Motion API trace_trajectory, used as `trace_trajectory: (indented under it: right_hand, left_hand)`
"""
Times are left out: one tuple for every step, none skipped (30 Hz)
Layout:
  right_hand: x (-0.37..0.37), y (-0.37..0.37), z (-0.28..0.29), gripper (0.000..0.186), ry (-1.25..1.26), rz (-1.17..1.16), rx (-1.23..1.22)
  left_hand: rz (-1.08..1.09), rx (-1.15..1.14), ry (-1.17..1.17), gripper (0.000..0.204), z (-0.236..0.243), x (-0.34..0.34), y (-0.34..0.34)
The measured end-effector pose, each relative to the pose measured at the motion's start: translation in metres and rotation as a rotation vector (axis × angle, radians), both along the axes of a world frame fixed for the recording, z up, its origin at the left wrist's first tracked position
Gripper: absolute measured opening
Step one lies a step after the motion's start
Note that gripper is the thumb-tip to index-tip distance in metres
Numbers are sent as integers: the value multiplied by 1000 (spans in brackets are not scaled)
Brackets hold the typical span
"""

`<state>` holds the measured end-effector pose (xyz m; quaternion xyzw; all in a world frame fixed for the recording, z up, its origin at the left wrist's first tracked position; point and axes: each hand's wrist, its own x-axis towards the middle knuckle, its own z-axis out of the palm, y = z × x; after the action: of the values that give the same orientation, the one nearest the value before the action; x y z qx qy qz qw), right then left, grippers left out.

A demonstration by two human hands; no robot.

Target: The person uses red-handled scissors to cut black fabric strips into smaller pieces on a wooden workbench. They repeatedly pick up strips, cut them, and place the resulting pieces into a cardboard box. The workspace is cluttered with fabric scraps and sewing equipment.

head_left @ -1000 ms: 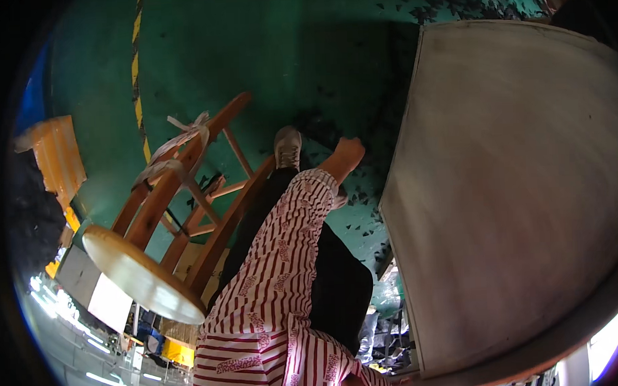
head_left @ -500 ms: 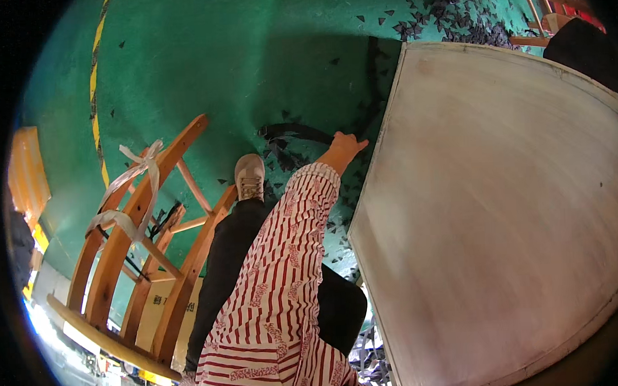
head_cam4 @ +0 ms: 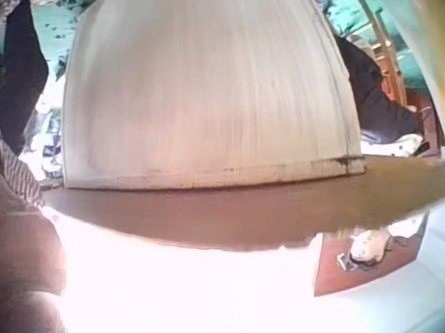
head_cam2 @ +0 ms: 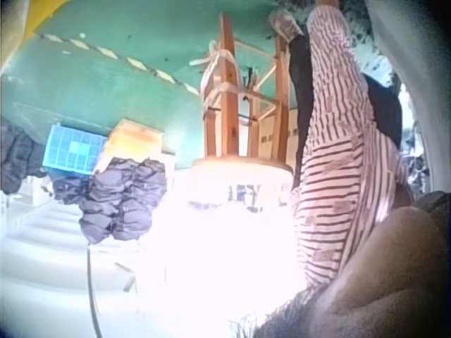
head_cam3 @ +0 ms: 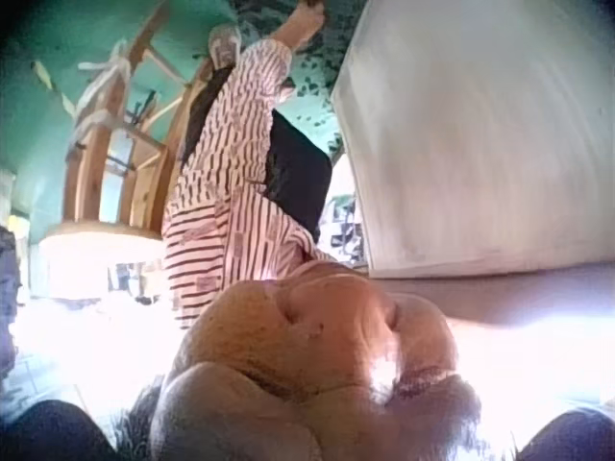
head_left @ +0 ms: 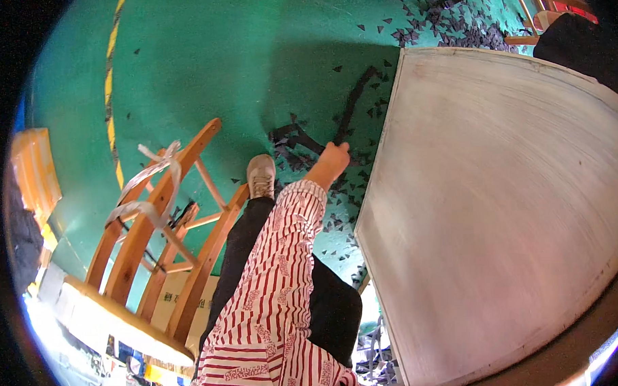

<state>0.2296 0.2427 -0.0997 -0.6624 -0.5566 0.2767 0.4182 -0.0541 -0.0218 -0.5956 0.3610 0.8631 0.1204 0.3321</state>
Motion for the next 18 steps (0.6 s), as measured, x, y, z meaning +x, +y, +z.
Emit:
trace_trajectory:
  right_hand:
    - [4, -5, 4, 20, 5, -14, -3]
    - [5, -6, 7, 20, 12, -11, -19]
    - [2, -3, 9, 20, 33, 7, -38]
    - [0, 0, 10, 20, 50, 24, -56]
    - [9, -7, 17, 20, 68, -6, -54]
    - [15, -11, 22, 20, 97, -21, -61]
    - [27, -17, 26, 20, 125, -52, -47]
    - [36, -21, 29, 20, 154, -81, -49]
    - [35, -18, 29, 20, 176, -81, -63]
    - [34, -16, 32, 20, 199, -83, -66]
    - [33, -13, 37, 20, 225, -82, -65]
    - [38, -17, 41, 20, 250, -107, -61]
    - [46, -23, 47, 20, 273, -138, -43]
    - [51, -22, 53, 20, 289, -162, -47]
    - [57, -26, 59, 20, 311, -191, -46]
    - [62, -30, 61, 20, 334, -215, -49]
    - [66, -30, 64, 20, 349, -236, -43]
    - [67, -29, 66, 20, 365, -243, -54]
  left_hand:
    - [-10, 29, 8, 17, 18, 6, -3]
    - [11, 47, -22, 17, 31, 16, -9]
    - [47, 65, -40, 17, 42, 26, -14]
    - [202, 122, -164, 16, 53, 37, -21]
    - [302, 201, -296, 17, 70, 41, -19]
    - [400, 285, -293, 18, 85, 48, -24]
    - [462, 386, -298, 19, 113, 45, -26]
    - [684, 423, -762, 22, 139, 41, -37]
    - [897, 527, -906, 21, 161, 45, -47]
    - [942, 525, -935, 19, 165, 51, -58]
    - [1092, 645, -1112, 15, 163, 63, -70]
    - [1167, 591, -1244, 12, 176, 64, -76]
    - [1161, 603, -1249, 13, 191, 71, -83]
    - [1164, 587, -1226, 13, 217, 75, -85]
    - [1179, 532, -1214, 15, 236, 79, -90]
    - [1132, 480, -1214, 16, 263, 77, -98]
    - [1164, 402, -1141, 12, 289, 78, -102]
    - [1173, 508, -1138, 11, 323, 75, -108]
